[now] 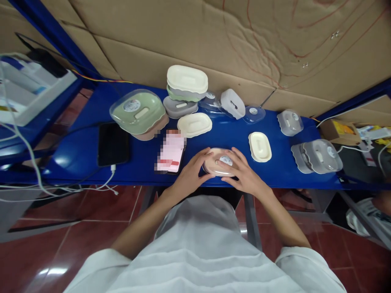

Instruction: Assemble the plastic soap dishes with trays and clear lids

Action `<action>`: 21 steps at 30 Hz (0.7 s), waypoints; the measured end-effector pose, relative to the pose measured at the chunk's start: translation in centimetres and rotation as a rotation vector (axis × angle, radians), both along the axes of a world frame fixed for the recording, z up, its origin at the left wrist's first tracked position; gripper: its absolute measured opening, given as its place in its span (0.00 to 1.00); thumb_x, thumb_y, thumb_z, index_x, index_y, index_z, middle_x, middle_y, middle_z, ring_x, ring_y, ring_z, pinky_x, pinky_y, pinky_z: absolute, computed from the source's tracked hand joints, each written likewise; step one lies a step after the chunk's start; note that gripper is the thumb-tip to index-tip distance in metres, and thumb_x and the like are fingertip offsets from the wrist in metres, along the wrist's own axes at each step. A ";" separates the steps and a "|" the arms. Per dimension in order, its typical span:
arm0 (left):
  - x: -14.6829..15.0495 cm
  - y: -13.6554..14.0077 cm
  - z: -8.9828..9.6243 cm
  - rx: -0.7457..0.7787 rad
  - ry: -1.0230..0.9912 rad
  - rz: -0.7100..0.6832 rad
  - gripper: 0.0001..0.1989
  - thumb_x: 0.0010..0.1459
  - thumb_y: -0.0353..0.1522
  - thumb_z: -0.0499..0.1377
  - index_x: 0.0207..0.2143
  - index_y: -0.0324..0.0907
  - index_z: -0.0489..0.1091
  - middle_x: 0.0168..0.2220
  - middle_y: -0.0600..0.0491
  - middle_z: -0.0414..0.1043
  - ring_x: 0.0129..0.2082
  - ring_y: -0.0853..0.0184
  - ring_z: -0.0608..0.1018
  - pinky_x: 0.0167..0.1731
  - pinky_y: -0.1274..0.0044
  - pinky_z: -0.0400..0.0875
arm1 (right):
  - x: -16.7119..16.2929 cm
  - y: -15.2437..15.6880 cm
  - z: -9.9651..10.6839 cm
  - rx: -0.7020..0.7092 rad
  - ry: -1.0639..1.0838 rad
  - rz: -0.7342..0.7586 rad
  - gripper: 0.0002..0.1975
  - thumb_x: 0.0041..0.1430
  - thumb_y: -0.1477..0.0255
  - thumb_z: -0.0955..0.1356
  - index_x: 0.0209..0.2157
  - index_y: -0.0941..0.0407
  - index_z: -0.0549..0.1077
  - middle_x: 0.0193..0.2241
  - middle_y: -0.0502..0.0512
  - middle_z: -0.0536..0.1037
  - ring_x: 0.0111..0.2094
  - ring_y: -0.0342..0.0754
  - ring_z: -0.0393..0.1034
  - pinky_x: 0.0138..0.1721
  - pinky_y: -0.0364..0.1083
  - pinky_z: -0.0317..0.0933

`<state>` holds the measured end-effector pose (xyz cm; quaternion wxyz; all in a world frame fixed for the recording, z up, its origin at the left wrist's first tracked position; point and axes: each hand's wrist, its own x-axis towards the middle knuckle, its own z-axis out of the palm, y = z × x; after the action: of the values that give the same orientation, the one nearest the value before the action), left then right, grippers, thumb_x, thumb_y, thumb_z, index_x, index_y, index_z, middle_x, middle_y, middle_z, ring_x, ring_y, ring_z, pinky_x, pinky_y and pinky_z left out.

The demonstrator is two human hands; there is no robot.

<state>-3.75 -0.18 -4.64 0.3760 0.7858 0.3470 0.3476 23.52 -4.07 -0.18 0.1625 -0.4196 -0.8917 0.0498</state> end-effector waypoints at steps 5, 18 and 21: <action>0.0 0.2 0.0 -0.012 0.009 0.001 0.34 0.67 0.37 0.69 0.70 0.52 0.60 0.74 0.43 0.61 0.75 0.53 0.65 0.74 0.56 0.62 | 0.3 0.6 -0.4 -0.072 0.044 0.000 0.33 0.73 0.60 0.70 0.75 0.39 0.61 0.80 0.52 0.47 0.79 0.65 0.44 0.73 0.70 0.59; 0.7 -0.3 2.2 0.172 0.192 0.134 0.32 0.74 0.38 0.59 0.75 0.52 0.54 0.78 0.41 0.50 0.77 0.49 0.60 0.73 0.52 0.62 | 13.0 8.8 3.9 0.325 -0.032 -0.906 0.36 0.73 0.55 0.69 0.73 0.60 0.64 0.72 0.76 0.61 0.73 0.65 0.55 0.72 0.65 0.51; 1.8 1.7 3.1 0.289 0.304 0.262 0.30 0.74 0.36 0.57 0.75 0.47 0.57 0.79 0.39 0.47 0.79 0.41 0.53 0.74 0.44 0.54 | 17.6 12.8 4.6 0.251 -0.069 -1.210 0.39 0.70 0.58 0.71 0.73 0.64 0.63 0.71 0.81 0.60 0.71 0.67 0.54 0.70 0.66 0.48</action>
<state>-1.93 1.55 -1.59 0.1549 0.8230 0.4452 0.3170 41.13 8.78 4.43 0.1809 -0.8299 -0.4996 -0.1701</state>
